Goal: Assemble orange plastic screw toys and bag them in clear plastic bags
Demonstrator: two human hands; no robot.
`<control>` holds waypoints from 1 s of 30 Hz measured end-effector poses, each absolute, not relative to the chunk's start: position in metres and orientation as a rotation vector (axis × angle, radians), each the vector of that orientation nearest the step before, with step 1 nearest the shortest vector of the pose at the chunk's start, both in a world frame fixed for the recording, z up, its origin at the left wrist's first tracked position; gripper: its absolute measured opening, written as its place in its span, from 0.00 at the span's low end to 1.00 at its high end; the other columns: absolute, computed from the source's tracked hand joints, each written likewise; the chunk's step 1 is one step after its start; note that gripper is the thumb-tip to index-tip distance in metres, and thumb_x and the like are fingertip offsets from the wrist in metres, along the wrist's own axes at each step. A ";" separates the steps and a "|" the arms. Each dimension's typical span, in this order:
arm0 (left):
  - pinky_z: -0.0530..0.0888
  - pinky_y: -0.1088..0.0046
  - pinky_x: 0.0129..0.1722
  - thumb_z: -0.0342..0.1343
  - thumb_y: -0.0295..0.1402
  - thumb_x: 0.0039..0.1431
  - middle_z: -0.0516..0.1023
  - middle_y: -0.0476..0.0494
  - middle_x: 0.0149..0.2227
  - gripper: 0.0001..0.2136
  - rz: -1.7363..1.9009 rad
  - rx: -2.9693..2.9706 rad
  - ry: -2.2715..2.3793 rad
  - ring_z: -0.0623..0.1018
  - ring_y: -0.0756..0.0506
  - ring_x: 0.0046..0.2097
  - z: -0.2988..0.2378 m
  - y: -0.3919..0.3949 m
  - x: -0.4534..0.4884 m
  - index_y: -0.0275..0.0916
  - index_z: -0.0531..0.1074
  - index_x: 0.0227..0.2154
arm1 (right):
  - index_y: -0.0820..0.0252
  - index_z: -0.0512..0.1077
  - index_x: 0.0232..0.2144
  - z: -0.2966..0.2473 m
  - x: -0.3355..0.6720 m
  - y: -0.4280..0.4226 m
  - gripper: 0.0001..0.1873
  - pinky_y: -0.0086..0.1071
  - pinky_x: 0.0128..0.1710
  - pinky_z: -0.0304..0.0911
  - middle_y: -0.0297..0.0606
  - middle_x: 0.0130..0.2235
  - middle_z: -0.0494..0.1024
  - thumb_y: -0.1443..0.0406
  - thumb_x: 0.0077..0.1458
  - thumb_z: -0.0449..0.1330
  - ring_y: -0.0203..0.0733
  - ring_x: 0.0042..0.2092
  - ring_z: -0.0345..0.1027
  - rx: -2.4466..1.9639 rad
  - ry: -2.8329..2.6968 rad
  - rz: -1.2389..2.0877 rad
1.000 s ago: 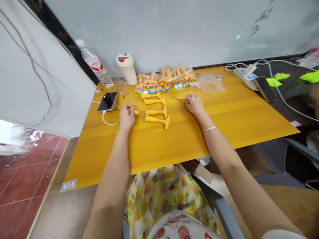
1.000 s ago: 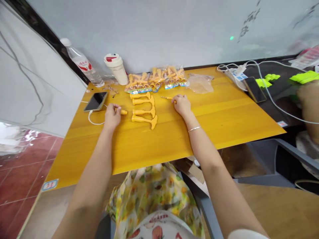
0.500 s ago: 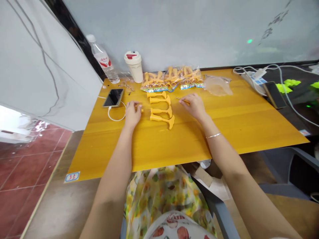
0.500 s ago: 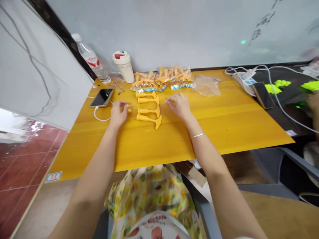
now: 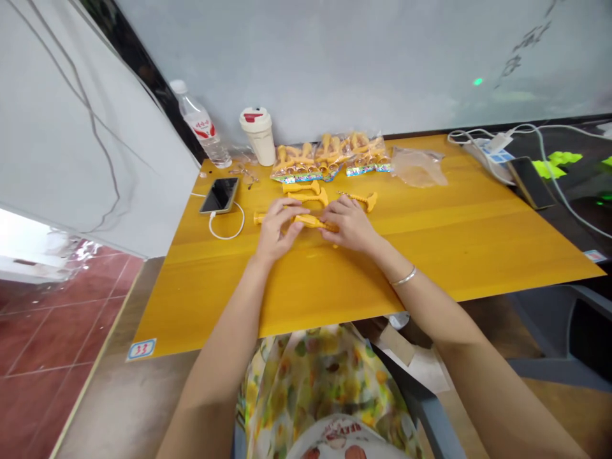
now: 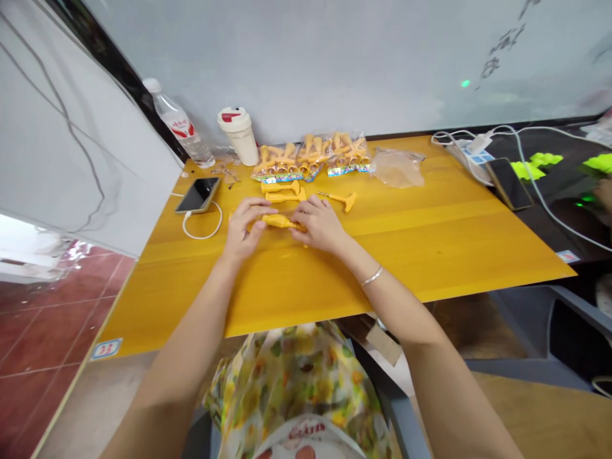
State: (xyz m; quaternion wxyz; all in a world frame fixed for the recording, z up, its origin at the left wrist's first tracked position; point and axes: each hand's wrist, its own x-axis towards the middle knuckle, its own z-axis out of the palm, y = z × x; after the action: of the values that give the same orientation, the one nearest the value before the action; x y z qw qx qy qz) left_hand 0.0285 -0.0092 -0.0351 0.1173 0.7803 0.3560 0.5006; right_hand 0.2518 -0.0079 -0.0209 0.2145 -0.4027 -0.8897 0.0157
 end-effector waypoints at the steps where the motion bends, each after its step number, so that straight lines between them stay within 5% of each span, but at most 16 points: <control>1: 0.73 0.63 0.48 0.46 0.54 0.67 0.78 0.40 0.40 0.22 1.457 2.276 1.030 0.77 0.43 0.45 -0.036 -0.011 0.034 0.41 0.75 0.35 | 0.57 0.80 0.40 -0.020 0.252 -0.009 0.12 0.44 0.48 0.53 0.45 0.45 0.80 0.58 0.61 0.60 0.53 0.50 0.62 -1.070 -2.448 0.064; 6: 0.68 0.70 0.33 0.44 0.50 0.70 0.69 0.50 0.25 0.19 1.707 2.012 1.272 0.71 0.48 0.29 -0.046 -0.011 0.043 0.42 0.67 0.29 | 0.54 0.75 0.49 -0.021 0.241 -0.013 0.22 0.47 0.54 0.57 0.46 0.54 0.76 0.49 0.58 0.62 0.53 0.54 0.63 -0.990 -2.094 0.447; 9: 0.68 0.70 0.34 0.44 0.51 0.69 0.69 0.50 0.26 0.20 1.849 1.881 1.349 0.71 0.48 0.30 -0.046 -0.009 0.039 0.43 0.66 0.29 | 0.53 0.69 0.55 -0.025 0.232 -0.015 0.31 0.37 0.40 0.64 0.42 0.44 0.79 0.44 0.58 0.59 0.44 0.40 0.68 -1.033 -1.792 1.060; 12: 0.68 0.70 0.36 0.43 0.52 0.69 0.70 0.50 0.27 0.21 1.838 1.834 1.337 0.71 0.48 0.32 -0.044 -0.007 0.035 0.43 0.65 0.29 | 0.56 0.67 0.55 -0.027 0.226 -0.020 0.29 0.31 0.29 0.59 0.35 0.33 0.77 0.45 0.61 0.55 0.37 0.28 0.62 -0.960 -1.709 1.419; 17: 0.64 0.71 0.31 0.44 0.55 0.68 0.63 0.51 0.23 0.24 1.819 1.757 1.329 0.66 0.50 0.28 -0.035 -0.004 0.028 0.41 0.63 0.24 | 0.53 0.75 0.43 -0.027 0.232 -0.023 0.12 0.32 0.39 0.59 0.40 0.43 0.77 0.59 0.68 0.52 0.39 0.39 0.68 -0.837 -2.271 0.575; 22: 0.58 0.71 0.27 0.48 0.56 0.65 0.58 0.53 0.20 0.27 1.720 1.643 1.431 0.60 0.51 0.25 -0.029 -0.003 0.027 0.40 0.61 0.19 | 0.53 0.78 0.35 -0.027 0.242 -0.014 0.15 0.34 0.37 0.54 0.40 0.45 0.78 0.67 0.68 0.52 0.40 0.41 0.66 -0.741 -2.476 -0.306; 30: 0.50 0.71 0.22 0.54 0.53 0.62 0.51 0.55 0.15 0.27 1.450 1.378 1.500 0.54 0.53 0.20 -0.034 0.007 0.021 0.40 0.59 0.15 | 0.55 0.76 0.31 -0.027 0.240 -0.016 0.17 0.36 0.39 0.56 0.38 0.49 0.78 0.69 0.69 0.52 0.40 0.42 0.65 -0.675 -2.415 -0.606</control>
State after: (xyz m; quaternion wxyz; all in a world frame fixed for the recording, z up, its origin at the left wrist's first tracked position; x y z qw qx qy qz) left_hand 0.0206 0.0067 -0.0338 0.3150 0.5228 0.5695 0.5505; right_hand 0.2400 -0.0156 -0.0275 0.2770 -0.2515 -0.8995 -0.2256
